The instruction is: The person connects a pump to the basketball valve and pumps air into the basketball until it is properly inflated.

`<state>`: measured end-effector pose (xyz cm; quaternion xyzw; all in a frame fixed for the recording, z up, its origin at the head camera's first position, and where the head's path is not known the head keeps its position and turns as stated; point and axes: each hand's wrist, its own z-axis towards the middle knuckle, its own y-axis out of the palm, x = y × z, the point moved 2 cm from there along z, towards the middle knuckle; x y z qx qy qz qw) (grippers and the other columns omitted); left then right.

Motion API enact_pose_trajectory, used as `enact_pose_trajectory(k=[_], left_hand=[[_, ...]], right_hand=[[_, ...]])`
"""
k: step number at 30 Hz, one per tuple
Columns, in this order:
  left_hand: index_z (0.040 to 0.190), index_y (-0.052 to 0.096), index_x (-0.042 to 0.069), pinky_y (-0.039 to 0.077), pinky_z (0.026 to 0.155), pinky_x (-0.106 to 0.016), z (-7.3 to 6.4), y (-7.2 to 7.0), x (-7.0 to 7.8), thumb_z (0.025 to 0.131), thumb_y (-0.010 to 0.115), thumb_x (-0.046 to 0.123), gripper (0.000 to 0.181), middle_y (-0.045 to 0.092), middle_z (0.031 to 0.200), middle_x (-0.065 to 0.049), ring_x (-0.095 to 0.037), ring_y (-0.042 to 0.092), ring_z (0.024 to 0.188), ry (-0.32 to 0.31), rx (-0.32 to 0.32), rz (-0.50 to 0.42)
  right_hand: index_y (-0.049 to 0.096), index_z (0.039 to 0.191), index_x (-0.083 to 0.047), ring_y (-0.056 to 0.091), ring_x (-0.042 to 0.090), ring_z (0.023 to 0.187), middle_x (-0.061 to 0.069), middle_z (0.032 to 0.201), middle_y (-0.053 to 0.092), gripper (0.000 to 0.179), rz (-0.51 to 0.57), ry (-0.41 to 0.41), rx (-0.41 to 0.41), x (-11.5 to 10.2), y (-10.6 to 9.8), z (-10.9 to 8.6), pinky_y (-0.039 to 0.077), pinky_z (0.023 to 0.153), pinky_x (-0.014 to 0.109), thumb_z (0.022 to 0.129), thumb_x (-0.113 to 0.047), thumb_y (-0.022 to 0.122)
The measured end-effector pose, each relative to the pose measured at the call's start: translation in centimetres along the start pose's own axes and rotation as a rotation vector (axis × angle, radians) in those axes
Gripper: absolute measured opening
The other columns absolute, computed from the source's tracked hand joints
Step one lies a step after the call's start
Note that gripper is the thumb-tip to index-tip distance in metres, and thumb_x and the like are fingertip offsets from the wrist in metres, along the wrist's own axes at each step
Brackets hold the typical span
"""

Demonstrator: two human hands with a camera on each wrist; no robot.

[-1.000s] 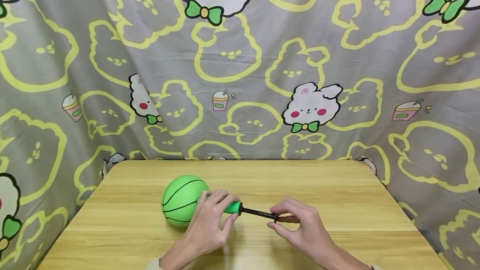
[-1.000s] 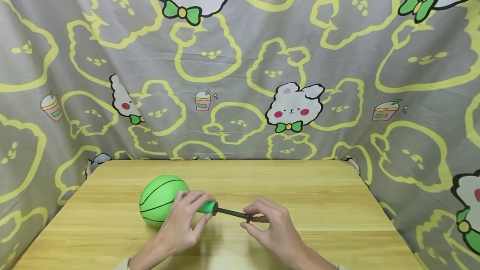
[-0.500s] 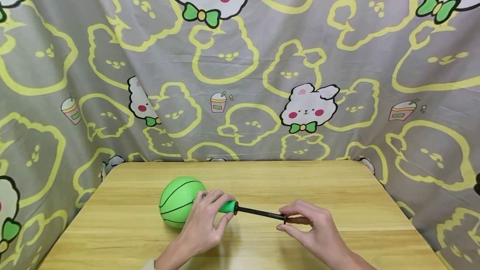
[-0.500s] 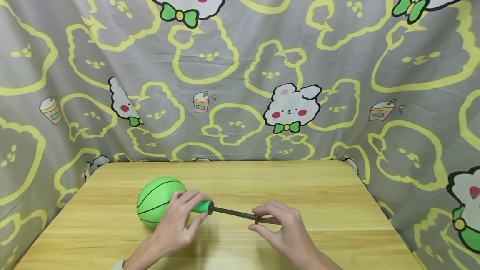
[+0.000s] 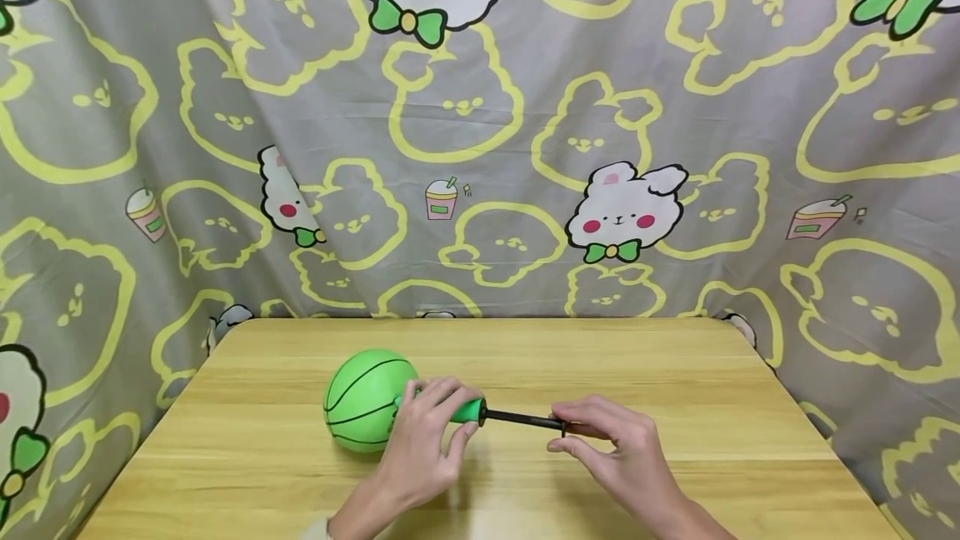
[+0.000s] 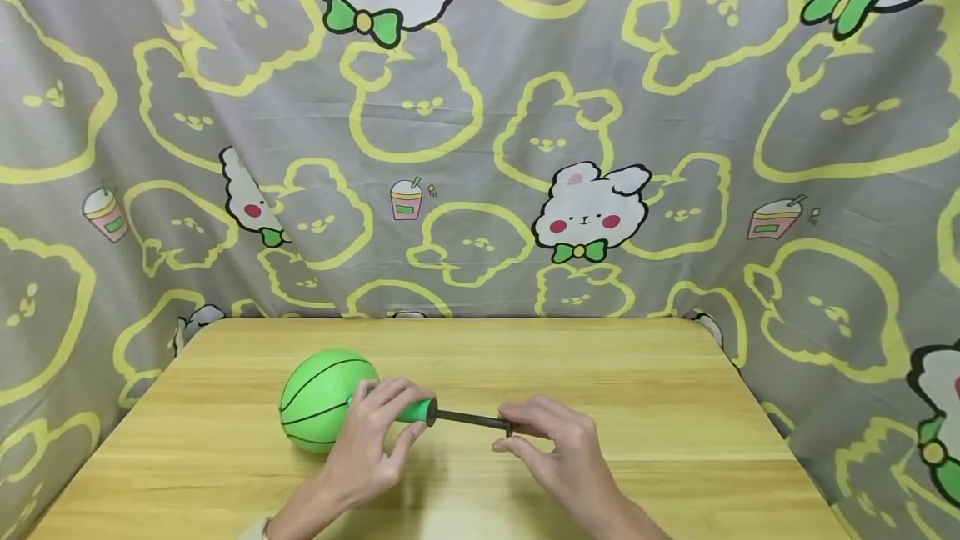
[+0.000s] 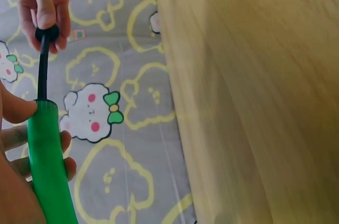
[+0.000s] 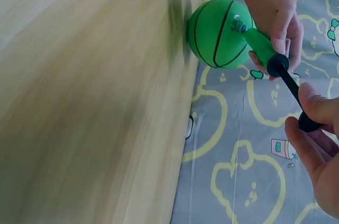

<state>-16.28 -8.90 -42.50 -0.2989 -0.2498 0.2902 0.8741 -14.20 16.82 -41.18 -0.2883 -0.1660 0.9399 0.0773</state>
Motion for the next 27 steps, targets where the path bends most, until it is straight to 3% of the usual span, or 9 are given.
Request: enact_pose_trajectory(k=[7,17,21,27], left_hand=[[0.11,0.072,0.018,0.038,0.09,-0.041,0.0,0.2,0.4,0.081,0.072,0.018,0.029,0.067,0.103,0.008,-0.01,0.062,0.098,-0.009,-0.02,-0.008],[0.109,0.072,0.016,0.037,0.088,-0.04,0.0,0.9,1.0,0.081,0.069,0.019,0.028,0.066,0.101,0.008,-0.012,0.062,0.096,0.035,-0.015,0.017],[0.108,0.072,0.017,0.038,0.088,-0.041,0.1,0.7,0.7,0.08,0.071,0.018,0.028,0.066,0.102,0.007,-0.012,0.063,0.097,0.019,-0.028,0.021],[0.113,0.069,0.022,0.04,0.094,-0.042,-0.1,0.0,0.1,0.086,0.073,0.022,0.027,0.066,0.108,0.009,-0.01,0.062,0.103,-0.006,-0.114,0.007]], right_hand=[[0.075,0.113,-0.001,0.075,0.026,0.087,0.016,0.099,0.074,0.051,0.039,-0.049,-0.01,0.2,2.2,0.5,0.058,0.07,0.027,0.066,0.015,0.086],[0.074,0.11,0.0,0.075,0.025,0.085,0.012,0.097,0.073,0.044,0.029,-0.051,-0.013,0.4,5.0,0.8,0.058,0.072,0.026,0.069,0.012,0.086],[0.073,0.109,0.0,0.075,0.024,0.085,0.011,0.097,0.073,0.041,0.019,-0.033,-0.023,0.3,5.4,1.2,0.058,0.073,0.026,0.072,0.011,0.085],[0.072,0.109,-0.003,0.074,0.024,0.088,0.009,0.099,0.072,0.04,0.032,-0.015,-0.068,-0.1,5.3,1.6,0.059,0.072,0.026,0.073,0.011,0.085]])
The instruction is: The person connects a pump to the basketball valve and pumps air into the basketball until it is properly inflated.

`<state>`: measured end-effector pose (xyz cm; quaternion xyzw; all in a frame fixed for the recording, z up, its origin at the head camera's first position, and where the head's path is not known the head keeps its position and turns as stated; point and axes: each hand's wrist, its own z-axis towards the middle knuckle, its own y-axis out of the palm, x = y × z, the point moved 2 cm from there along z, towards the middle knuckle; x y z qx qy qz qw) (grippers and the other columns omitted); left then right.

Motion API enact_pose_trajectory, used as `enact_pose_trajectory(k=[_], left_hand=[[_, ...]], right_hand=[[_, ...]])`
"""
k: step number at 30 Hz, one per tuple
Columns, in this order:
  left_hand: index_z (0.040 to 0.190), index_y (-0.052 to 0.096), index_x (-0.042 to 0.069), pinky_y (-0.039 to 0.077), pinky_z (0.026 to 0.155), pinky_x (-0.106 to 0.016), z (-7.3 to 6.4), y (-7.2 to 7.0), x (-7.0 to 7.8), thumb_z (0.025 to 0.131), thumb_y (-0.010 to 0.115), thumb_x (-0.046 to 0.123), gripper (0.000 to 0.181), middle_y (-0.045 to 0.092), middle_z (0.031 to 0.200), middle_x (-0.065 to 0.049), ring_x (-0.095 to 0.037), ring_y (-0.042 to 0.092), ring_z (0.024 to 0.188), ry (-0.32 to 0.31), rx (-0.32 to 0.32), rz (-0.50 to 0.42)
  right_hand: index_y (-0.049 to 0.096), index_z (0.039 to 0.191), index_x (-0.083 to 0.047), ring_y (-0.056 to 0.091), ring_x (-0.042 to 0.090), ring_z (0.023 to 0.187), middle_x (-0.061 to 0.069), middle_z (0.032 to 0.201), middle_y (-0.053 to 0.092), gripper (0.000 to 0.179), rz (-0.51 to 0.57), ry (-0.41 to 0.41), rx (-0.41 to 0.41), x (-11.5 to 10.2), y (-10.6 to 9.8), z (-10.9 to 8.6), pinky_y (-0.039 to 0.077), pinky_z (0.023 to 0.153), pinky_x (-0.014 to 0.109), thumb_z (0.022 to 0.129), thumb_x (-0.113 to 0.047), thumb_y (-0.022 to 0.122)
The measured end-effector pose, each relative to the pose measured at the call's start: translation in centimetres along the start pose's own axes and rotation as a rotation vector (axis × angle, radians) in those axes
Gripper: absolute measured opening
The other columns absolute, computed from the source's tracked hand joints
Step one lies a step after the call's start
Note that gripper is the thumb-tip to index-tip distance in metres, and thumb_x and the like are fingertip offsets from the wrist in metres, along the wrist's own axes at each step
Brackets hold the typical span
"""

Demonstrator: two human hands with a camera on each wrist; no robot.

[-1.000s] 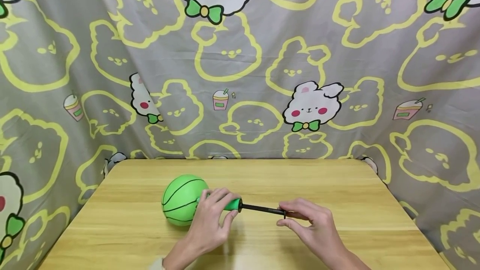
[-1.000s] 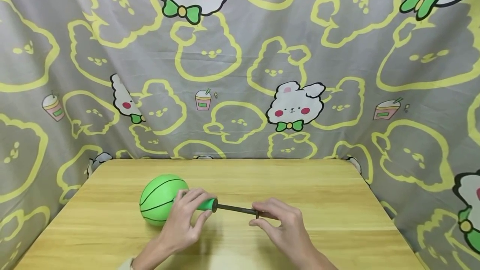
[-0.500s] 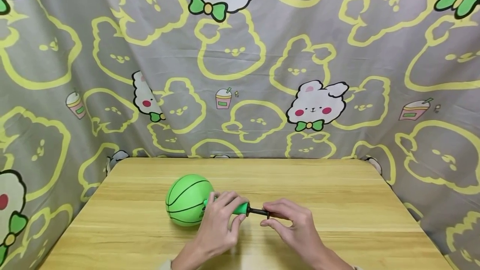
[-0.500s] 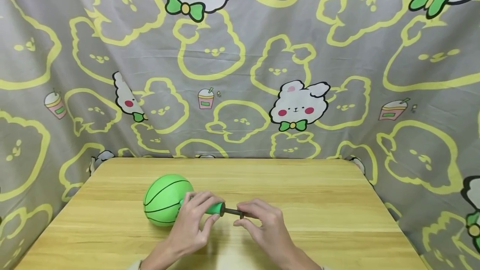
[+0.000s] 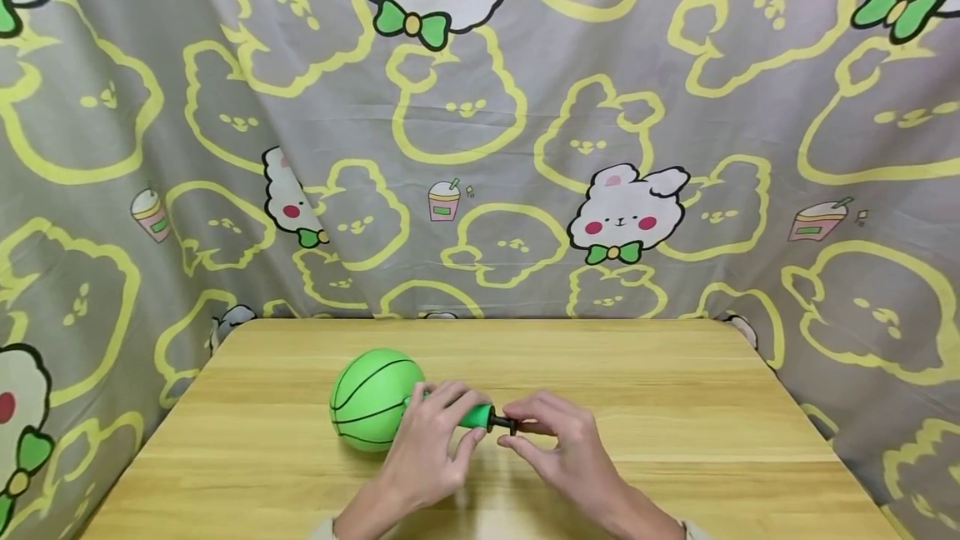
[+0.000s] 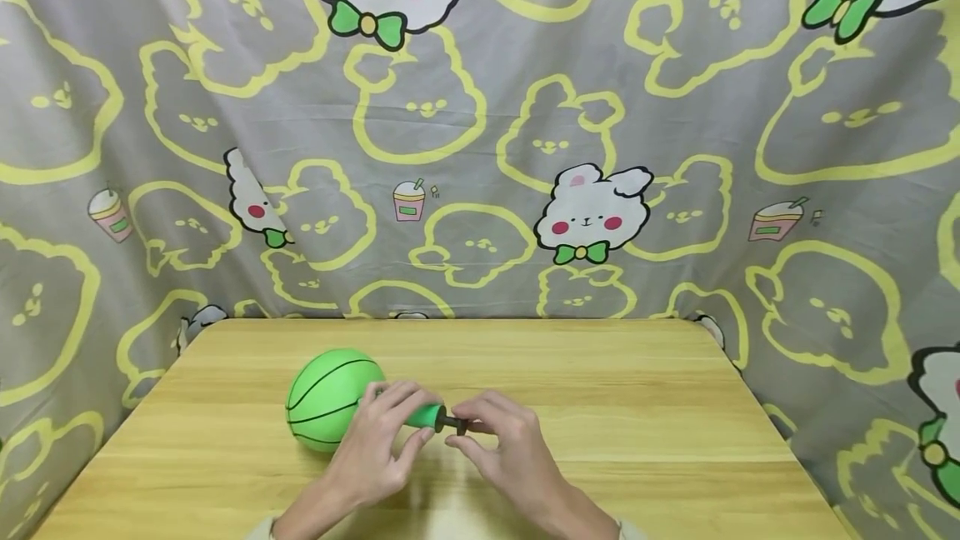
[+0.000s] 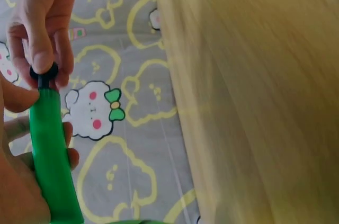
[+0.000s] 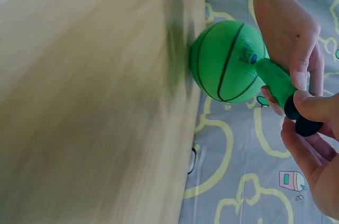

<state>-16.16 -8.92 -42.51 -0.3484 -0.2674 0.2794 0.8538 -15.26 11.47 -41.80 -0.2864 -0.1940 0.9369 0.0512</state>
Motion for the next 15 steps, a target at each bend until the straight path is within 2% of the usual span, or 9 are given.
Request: enact_pose_trajectory(k=[2,7,15], left_hand=[[0.113,0.069,0.023,0.04,0.095,-0.042,-0.1,-0.2,-0.3,0.088,0.072,0.024,0.026,0.065,0.108,0.009,-0.01,0.062,0.104,-0.005,-0.015,0.007],[0.113,0.07,0.022,0.041,0.094,-0.043,-0.2,-0.7,-0.9,0.088,0.073,0.026,0.025,0.066,0.106,0.008,-0.01,0.062,0.101,-0.004,0.001,0.021],[0.112,0.071,0.018,0.041,0.093,-0.043,0.0,-1.2,-1.6,0.088,0.072,0.026,0.025,0.067,0.104,0.007,-0.011,0.063,0.099,-0.018,0.043,0.019]], right_hand=[[0.072,0.107,-0.003,0.074,0.024,0.088,0.009,0.099,0.072,0.041,-0.002,0.005,-0.007,0.0,-0.1,-0.1,0.059,0.071,0.027,0.072,0.012,0.086],[0.071,0.103,-0.002,0.073,0.024,0.084,0.01,0.096,0.071,0.042,-0.011,0.025,-0.001,-0.1,-1.4,-0.6,0.06,0.068,0.03,0.068,0.016,0.086],[0.074,0.105,-0.007,0.073,0.019,0.089,0.004,0.102,0.073,0.035,0.039,0.149,0.002,-0.2,-4.0,-0.8,0.06,0.07,0.031,0.076,0.009,0.085]])
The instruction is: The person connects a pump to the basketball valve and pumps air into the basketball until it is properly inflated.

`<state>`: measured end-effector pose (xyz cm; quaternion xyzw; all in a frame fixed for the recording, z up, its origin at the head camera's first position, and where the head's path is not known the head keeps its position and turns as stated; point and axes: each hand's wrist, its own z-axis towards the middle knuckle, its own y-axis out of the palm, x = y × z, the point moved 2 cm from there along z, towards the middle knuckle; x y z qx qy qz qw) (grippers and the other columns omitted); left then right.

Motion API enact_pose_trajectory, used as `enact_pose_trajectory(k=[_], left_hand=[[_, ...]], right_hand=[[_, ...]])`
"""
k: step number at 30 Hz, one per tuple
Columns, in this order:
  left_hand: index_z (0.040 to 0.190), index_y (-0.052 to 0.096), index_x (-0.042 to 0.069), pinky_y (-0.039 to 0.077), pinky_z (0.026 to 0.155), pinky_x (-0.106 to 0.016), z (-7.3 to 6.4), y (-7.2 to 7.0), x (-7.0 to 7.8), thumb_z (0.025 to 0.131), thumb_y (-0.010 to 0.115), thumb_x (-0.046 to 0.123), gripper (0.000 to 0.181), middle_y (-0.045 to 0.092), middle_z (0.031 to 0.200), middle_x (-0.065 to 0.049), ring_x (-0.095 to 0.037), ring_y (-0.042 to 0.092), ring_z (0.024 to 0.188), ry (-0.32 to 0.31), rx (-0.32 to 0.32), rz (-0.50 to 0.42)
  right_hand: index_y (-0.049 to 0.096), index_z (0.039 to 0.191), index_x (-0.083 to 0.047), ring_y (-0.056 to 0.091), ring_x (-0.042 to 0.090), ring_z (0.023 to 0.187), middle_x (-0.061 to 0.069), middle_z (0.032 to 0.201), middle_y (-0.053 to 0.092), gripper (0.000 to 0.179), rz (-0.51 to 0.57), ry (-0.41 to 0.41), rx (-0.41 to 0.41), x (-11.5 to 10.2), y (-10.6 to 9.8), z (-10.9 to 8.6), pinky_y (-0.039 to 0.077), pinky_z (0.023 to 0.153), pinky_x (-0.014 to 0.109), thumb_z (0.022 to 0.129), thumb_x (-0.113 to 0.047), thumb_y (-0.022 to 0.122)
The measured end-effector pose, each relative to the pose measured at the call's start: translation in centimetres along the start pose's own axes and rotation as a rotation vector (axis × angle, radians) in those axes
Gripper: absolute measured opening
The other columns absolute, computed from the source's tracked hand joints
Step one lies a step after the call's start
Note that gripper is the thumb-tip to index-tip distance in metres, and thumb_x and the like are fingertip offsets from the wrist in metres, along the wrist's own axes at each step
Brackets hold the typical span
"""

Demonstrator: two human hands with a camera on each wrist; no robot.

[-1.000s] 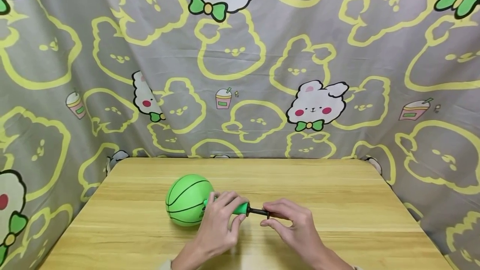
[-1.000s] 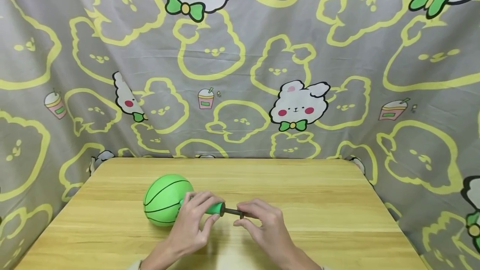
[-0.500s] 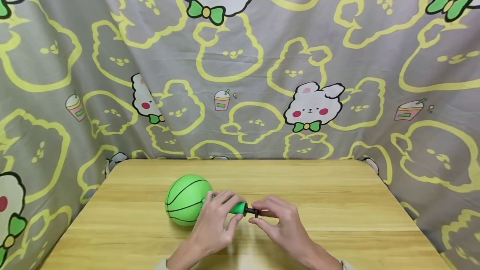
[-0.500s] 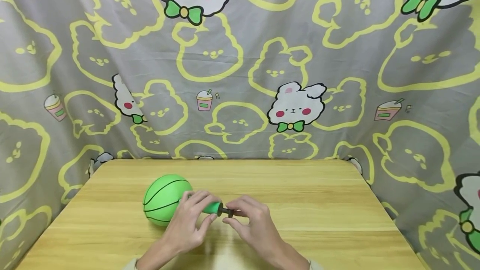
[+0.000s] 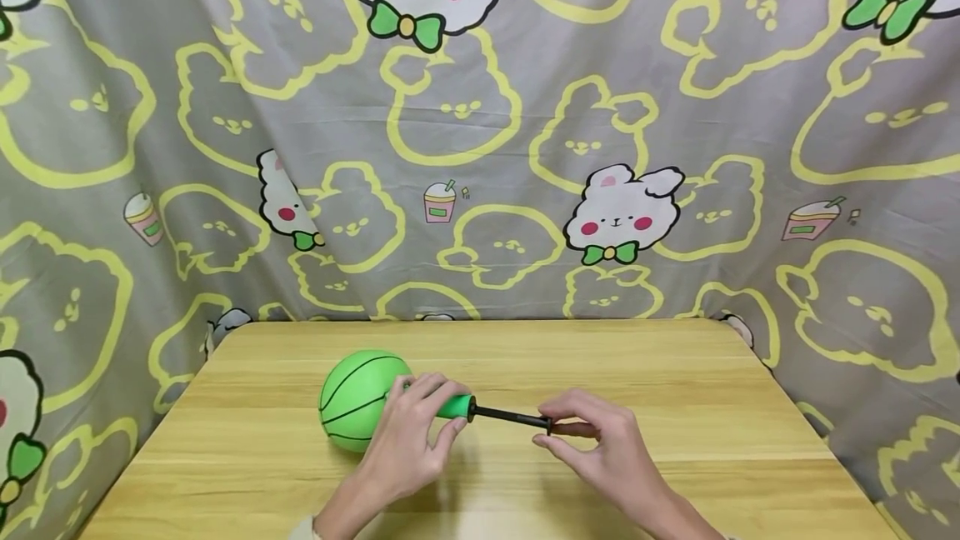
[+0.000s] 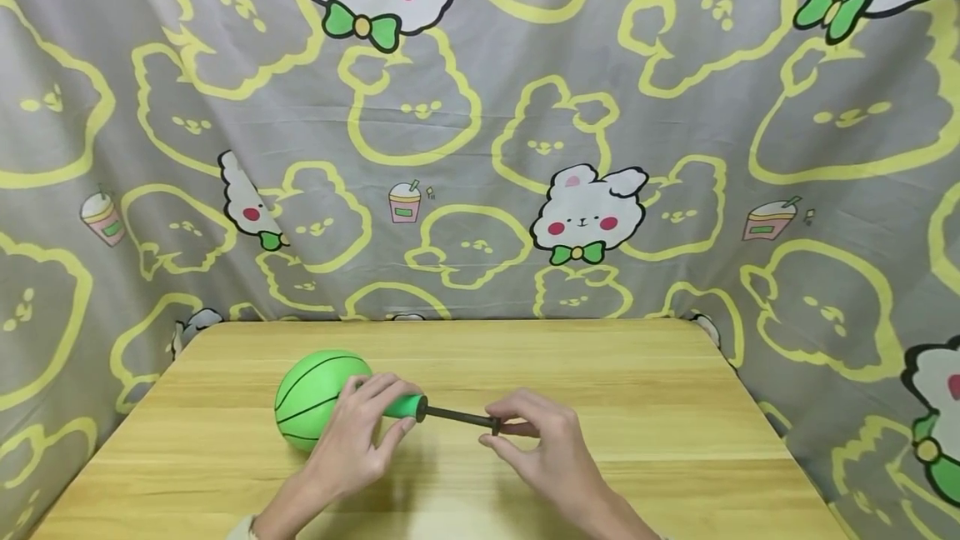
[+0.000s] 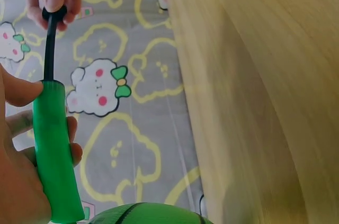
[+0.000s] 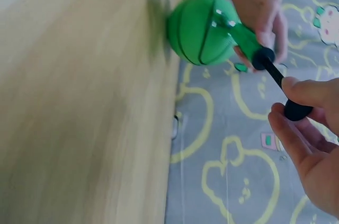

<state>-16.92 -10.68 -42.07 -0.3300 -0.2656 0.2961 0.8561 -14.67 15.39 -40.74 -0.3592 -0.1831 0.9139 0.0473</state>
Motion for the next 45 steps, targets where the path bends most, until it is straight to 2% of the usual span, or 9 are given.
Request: enact_pose_trajectory(k=[11,16,20,25,29,45], left_hand=[[0.111,0.071,0.018,0.041,0.093,-0.044,-0.1,-0.2,-0.1,0.089,0.073,0.026,0.024,0.068,0.104,0.007,-0.012,0.064,0.1,-0.014,0.001,-0.004],[0.112,0.072,0.018,0.04,0.093,-0.043,0.1,0.2,0.1,0.089,0.073,0.024,0.024,0.068,0.104,0.008,-0.01,0.063,0.1,-0.011,0.02,-0.035],[0.112,0.072,0.017,0.04,0.091,-0.042,0.1,0.5,0.4,0.088,0.073,0.021,0.025,0.068,0.104,0.009,-0.009,0.063,0.098,0.007,0.052,-0.043],[0.11,0.073,0.015,0.039,0.088,-0.04,0.1,0.7,0.8,0.084,0.073,0.019,0.026,0.067,0.101,0.008,-0.009,0.061,0.094,0.022,0.083,-0.031],[0.11,0.073,0.015,0.039,0.089,-0.041,0.0,0.8,1.1,0.083,0.073,0.018,0.027,0.068,0.102,0.008,-0.009,0.061,0.095,0.025,0.081,-0.032],[0.11,0.072,0.018,0.037,0.087,-0.038,-0.2,1.6,2.1,0.084,0.069,0.02,0.026,0.065,0.102,0.009,-0.009,0.06,0.095,0.043,0.018,-0.019]], right_hand=[[0.075,0.106,-0.005,0.073,0.019,0.091,0.008,0.101,0.073,0.031,0.056,0.051,-0.022,0.2,-2.1,-0.6,0.06,0.071,0.034,0.078,0.006,0.084],[0.075,0.108,-0.006,0.074,0.018,0.089,0.007,0.101,0.074,0.038,0.04,-0.005,0.017,0.1,-2.4,-0.6,0.059,0.071,0.032,0.074,0.008,0.085],[0.076,0.11,-0.005,0.074,0.019,0.087,0.012,0.1,0.075,0.049,0.032,-0.084,0.06,0.2,-2.3,-0.7,0.059,0.068,0.03,0.067,0.016,0.086],[0.076,0.111,-0.004,0.075,0.019,0.085,0.014,0.098,0.074,0.054,0.007,-0.128,0.085,0.6,-1.5,-0.9,0.059,0.067,0.029,0.063,0.019,0.086],[0.076,0.111,-0.005,0.075,0.02,0.084,0.013,0.097,0.075,0.054,-0.003,-0.142,0.095,0.7,-0.6,-0.9,0.058,0.067,0.028,0.063,0.017,0.087],[0.075,0.112,-0.002,0.075,0.024,0.086,0.014,0.098,0.074,0.045,0.02,-0.137,0.081,0.9,3.1,-0.5,0.059,0.071,0.028,0.07,0.012,0.086]])
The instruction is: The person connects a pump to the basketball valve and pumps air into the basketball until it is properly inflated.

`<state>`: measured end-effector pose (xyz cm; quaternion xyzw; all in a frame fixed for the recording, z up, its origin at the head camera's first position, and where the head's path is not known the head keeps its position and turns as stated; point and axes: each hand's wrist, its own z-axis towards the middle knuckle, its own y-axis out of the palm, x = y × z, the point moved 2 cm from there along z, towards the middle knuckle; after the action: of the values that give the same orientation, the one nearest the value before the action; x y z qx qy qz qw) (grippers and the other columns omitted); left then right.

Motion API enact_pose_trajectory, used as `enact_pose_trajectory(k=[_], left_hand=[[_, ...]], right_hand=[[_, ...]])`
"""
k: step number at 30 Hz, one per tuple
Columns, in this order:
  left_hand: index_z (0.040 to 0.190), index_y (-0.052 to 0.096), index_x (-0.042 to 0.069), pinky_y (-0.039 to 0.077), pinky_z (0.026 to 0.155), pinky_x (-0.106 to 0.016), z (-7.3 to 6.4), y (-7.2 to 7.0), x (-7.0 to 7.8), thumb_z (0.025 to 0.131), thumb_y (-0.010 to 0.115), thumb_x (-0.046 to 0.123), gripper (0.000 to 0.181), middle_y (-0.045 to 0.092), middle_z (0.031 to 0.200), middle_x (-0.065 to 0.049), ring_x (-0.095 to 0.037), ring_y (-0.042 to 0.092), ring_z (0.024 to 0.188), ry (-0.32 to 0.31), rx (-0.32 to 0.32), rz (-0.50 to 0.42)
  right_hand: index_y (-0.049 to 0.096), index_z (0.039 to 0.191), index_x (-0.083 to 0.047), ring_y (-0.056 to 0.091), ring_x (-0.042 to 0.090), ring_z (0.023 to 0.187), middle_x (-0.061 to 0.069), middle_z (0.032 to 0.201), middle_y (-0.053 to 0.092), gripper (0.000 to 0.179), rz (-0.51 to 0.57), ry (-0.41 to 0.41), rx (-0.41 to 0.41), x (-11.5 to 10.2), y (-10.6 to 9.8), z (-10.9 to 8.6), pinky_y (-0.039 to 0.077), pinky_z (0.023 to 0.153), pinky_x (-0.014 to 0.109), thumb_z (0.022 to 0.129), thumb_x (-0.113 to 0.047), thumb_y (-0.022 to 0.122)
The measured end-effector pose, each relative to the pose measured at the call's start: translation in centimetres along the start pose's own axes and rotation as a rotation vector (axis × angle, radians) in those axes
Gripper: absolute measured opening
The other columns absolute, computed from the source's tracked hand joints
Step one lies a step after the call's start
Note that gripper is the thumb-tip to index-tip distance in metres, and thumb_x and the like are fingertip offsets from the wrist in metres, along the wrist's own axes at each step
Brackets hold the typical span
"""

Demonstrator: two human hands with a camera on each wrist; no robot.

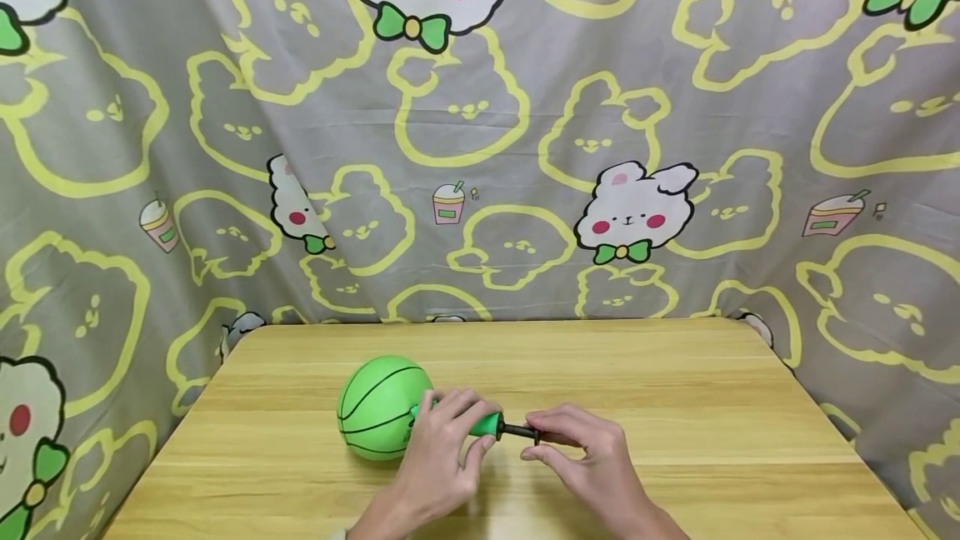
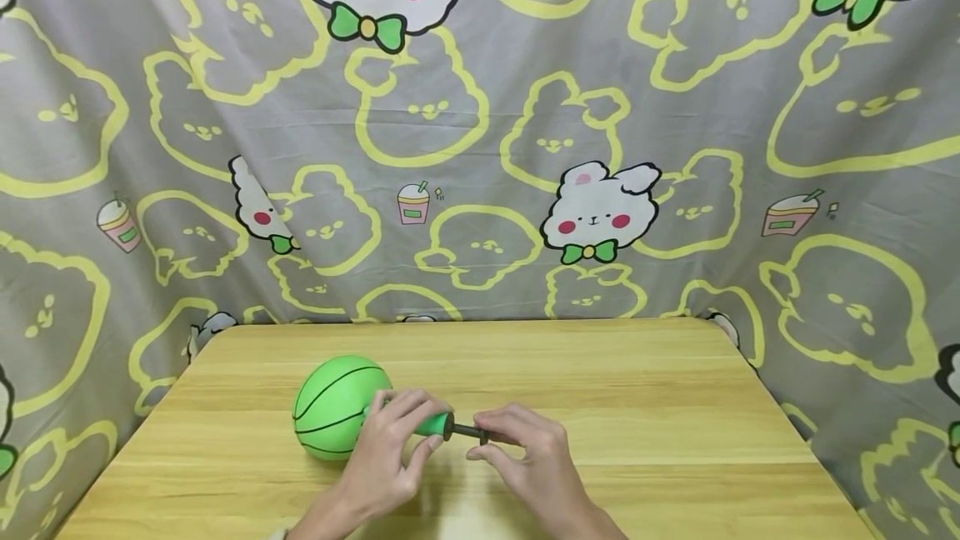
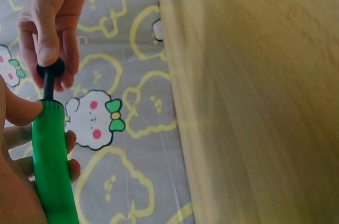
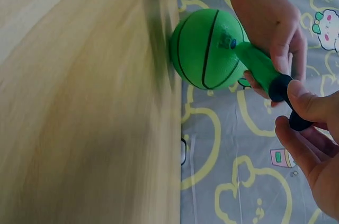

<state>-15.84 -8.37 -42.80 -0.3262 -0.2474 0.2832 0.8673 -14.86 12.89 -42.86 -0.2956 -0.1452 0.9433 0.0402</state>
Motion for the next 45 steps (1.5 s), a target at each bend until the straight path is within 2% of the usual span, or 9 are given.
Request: enact_pose_trajectory(k=[8,15,24,33,38,45], left_hand=[[0.111,0.072,0.02,0.036,0.089,-0.038,0.0,0.1,0.4,0.084,0.07,0.02,0.026,0.065,0.103,0.01,-0.009,0.061,0.1,-0.036,-0.032,0.001],[0.114,0.068,0.023,0.039,0.092,-0.039,0.2,-0.7,-0.1,0.091,0.07,0.023,0.023,0.065,0.108,0.012,-0.007,0.061,0.103,-0.043,-0.037,-0.067],[0.115,0.069,0.022,0.039,0.094,-0.04,0.3,-1.5,-1.1,0.092,0.07,0.023,0.024,0.066,0.108,0.011,-0.007,0.061,0.101,-0.055,-0.007,-0.071],[0.114,0.07,0.021,0.04,0.093,-0.042,0.1,-2.1,-2.0,0.089,0.072,0.019,0.024,0.065,0.106,0.011,-0.006,0.061,0.1,-0.082,0.031,-0.078],[0.114,0.07,0.021,0.04,0.09,-0.043,0.0,-2.1,-2.1,0.09,0.071,0.018,0.024,0.065,0.106,0.013,-0.006,0.061,0.099,-0.08,0.049,-0.075],[0.116,0.07,0.021,0.04,0.09,-0.041,0.2,-1.9,-1.8,0.091,0.07,0.019,0.025,0.066,0.107,0.012,-0.006,0.061,0.099,-0.052,0.05,-0.078]], right_hand=[[0.074,0.112,-0.003,0.075,0.025,0.087,0.011,0.099,0.073,0.044,-0.03,-0.013,-0.017,0.0,1.4,0.3,0.059,0.071,0.028,0.072,0.01,0.085],[0.072,0.113,-0.007,0.073,0.022,0.094,0.009,0.106,0.071,0.037,0.008,0.059,-0.06,-1.0,1.0,1.3,0.059,0.073,0.03,0.08,0.008,0.082],[0.069,0.112,-0.01,0.069,0.02,0.092,0.005,0.106,0.068,0.035,0.058,0.15,-0.09,-2.0,-1.0,1.9,0.06,0.072,0.033,0.085,0.011,0.076],[0.069,0.109,-0.012,0.068,0.018,0.094,0.004,0.106,0.068,0.029,0.05,0.223,-0.094,-2.7,-3.1,2.2,0.061,0.072,0.034,0.086,0.003,0.078],[0.07,0.105,-0.011,0.069,0.017,0.094,0.005,0.104,0.068,0.025,0.046,0.234,-0.092,-2.9,-4.2,2.5,0.06,0.071,0.034,0.085,-0.004,0.082],[0.071,0.108,-0.012,0.069,0.016,0.096,0.002,0.107,0.069,0.03,0.008,0.212,-0.116,-3.4,-5.7,2.6,0.06,0.071,0.033,0.083,0.0,0.082]])
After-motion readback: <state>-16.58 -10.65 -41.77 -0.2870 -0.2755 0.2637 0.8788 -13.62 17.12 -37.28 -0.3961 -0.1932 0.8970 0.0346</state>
